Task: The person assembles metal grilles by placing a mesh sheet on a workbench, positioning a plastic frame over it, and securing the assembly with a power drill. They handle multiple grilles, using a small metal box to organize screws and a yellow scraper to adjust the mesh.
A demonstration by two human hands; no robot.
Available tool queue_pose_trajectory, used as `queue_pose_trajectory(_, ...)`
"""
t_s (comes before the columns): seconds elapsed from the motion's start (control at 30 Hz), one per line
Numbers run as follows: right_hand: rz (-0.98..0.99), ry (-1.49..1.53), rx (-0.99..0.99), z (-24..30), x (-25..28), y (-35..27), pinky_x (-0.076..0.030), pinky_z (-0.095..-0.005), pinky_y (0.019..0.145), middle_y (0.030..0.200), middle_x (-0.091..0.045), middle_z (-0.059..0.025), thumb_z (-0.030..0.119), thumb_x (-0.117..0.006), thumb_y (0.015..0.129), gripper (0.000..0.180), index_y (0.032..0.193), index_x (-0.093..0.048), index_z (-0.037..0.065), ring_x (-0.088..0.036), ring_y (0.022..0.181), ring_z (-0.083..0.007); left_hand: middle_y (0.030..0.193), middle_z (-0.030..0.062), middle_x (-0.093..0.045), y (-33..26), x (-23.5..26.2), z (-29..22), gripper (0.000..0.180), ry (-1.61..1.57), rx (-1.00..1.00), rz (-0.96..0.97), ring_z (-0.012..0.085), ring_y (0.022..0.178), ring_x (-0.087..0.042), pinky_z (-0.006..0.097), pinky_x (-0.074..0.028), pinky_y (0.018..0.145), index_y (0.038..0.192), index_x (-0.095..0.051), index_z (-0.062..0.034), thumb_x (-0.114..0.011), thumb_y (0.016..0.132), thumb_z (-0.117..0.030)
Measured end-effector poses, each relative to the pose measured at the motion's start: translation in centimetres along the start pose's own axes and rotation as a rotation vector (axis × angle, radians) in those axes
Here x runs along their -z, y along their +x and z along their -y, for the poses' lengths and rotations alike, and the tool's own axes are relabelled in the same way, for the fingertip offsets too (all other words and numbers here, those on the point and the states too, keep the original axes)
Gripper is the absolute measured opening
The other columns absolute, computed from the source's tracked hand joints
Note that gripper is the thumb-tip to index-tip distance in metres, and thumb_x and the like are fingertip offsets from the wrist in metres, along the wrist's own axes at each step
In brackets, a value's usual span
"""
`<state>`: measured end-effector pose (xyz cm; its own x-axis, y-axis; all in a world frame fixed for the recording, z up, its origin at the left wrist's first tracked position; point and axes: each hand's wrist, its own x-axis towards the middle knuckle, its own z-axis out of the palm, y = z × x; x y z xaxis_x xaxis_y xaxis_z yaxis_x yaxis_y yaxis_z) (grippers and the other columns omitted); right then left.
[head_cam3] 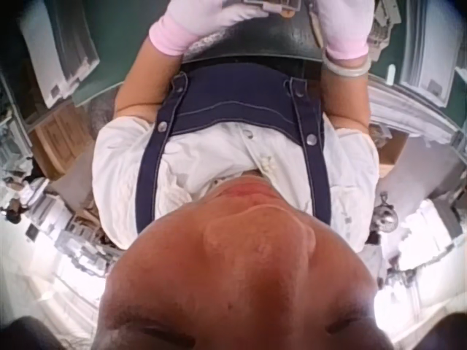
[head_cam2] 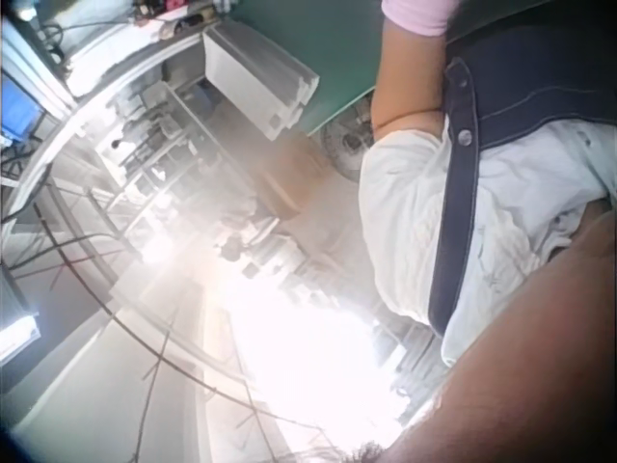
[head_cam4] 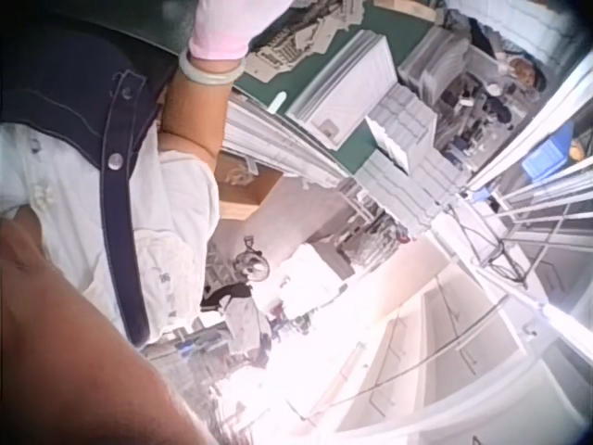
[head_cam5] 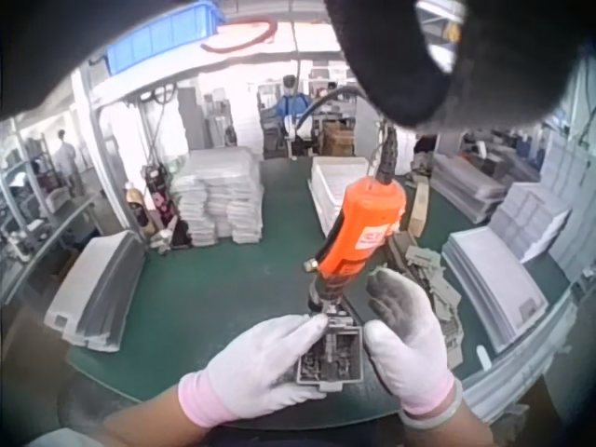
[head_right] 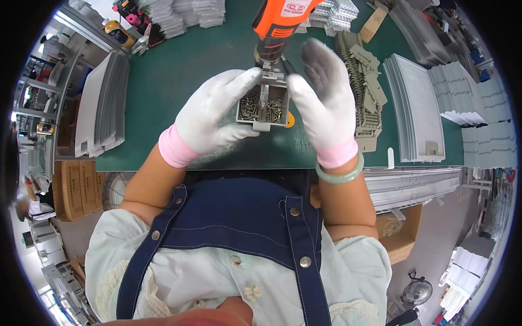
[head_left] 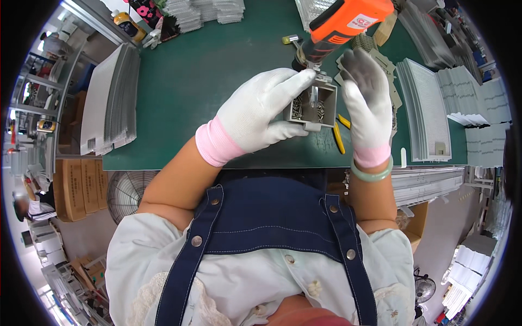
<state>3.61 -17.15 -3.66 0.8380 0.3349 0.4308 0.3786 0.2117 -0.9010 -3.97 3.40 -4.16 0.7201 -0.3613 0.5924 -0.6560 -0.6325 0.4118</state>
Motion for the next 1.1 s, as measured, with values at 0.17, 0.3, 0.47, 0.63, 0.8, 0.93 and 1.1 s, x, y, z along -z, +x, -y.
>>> queue_pose_trajectory(0.17,0.084,-0.057,0.005,0.0,0.9,-4.0,-0.042,-0.0399,0.109,0.131,-0.059,-0.0172,0.019,-0.077,0.086,0.063,0.137,-0.049,-0.005,-0.057,0.124,-0.0263,0.126,0.0222,-0.059,0.0,-0.1,-0.4,0.085,-0.008,0.005,-0.013,0.0407,0.110,-0.059,0.045,-0.048,0.095,0.148,-0.040,-0.0017,-0.074,0.084,-0.045)
queue_pose_trajectory(0.3,0.098,-0.144,0.092,-0.8,0.5,-5.8,-0.048,-0.0406,0.104,0.129,-0.059,-0.0193,0.022,-0.081,0.080,0.067,0.134,-0.051,-0.004,-0.061,0.120,-0.0281,0.119,0.0218,-0.060,0.0,-0.1,-1.0,0.081,-0.127,-0.044,-0.019,0.0408,0.105,-0.060,0.046,-0.049,0.091,0.143,-0.043,0.0010,-0.074,0.083,-0.043)
queue_pose_trajectory(0.47,0.176,-0.112,0.233,-1.4,0.6,-5.8,-0.053,-0.0366,0.097,0.127,-0.062,-0.0193,0.027,-0.085,0.079,0.065,0.127,-0.055,-0.004,-0.064,0.116,-0.0260,0.116,0.0215,-0.060,-0.1,0.7,-1.1,0.078,-0.106,-0.066,-0.002,0.0413,0.103,-0.060,0.046,-0.049,0.089,0.143,-0.043,0.0017,-0.073,0.085,-0.042)
queue_pose_trajectory(0.63,0.154,-0.069,-0.020,-1.3,-0.2,-4.1,-0.052,-0.0367,0.099,0.127,-0.063,-0.0170,0.025,-0.084,0.081,0.063,0.128,-0.056,-0.006,-0.065,0.114,-0.0235,0.118,0.0225,-0.059,0.4,1.3,-1.1,0.077,-0.063,0.017,0.017,0.0407,0.106,-0.058,0.045,-0.048,0.092,0.142,-0.042,0.0033,-0.075,0.083,-0.033)
queue_pose_trajectory(0.8,0.108,0.066,0.008,-1.2,-1.1,-5.8,-0.053,-0.0372,0.097,0.126,-0.063,-0.0195,0.024,-0.084,0.081,0.061,0.127,-0.057,-0.005,-0.066,0.113,-0.0262,0.119,0.0227,-0.059,-1.0,0.5,-1.2,0.077,-0.137,0.003,-0.041,0.0405,0.108,-0.058,0.045,-0.048,0.093,0.142,-0.042,0.0030,-0.075,0.082,-0.032)
queue_pose_trajectory(0.93,0.065,-0.134,0.038,-2.1,-0.5,-3.9,-0.054,-0.0357,0.092,0.120,-0.066,-0.0196,0.027,-0.083,0.078,0.061,0.124,-0.059,-0.006,-0.068,0.107,-0.0271,0.135,0.0190,-0.057,-0.1,1.0,-0.4,0.078,-0.067,0.063,0.022,0.0379,0.120,-0.057,0.043,-0.045,0.103,0.148,-0.040,0.0005,-0.071,0.088,-0.040)
queue_pose_trajectory(1.1,0.063,-0.259,0.157,-1.2,-0.4,-4.6,-0.053,-0.0367,0.093,0.118,-0.067,-0.0199,0.032,-0.081,0.082,0.060,0.125,-0.060,-0.005,-0.068,0.107,-0.0288,0.133,0.0193,-0.057,-0.2,1.0,-1.5,0.076,-0.111,0.047,-0.010,0.0372,0.119,-0.057,0.042,-0.046,0.102,0.146,-0.042,0.0017,-0.071,0.088,-0.040)
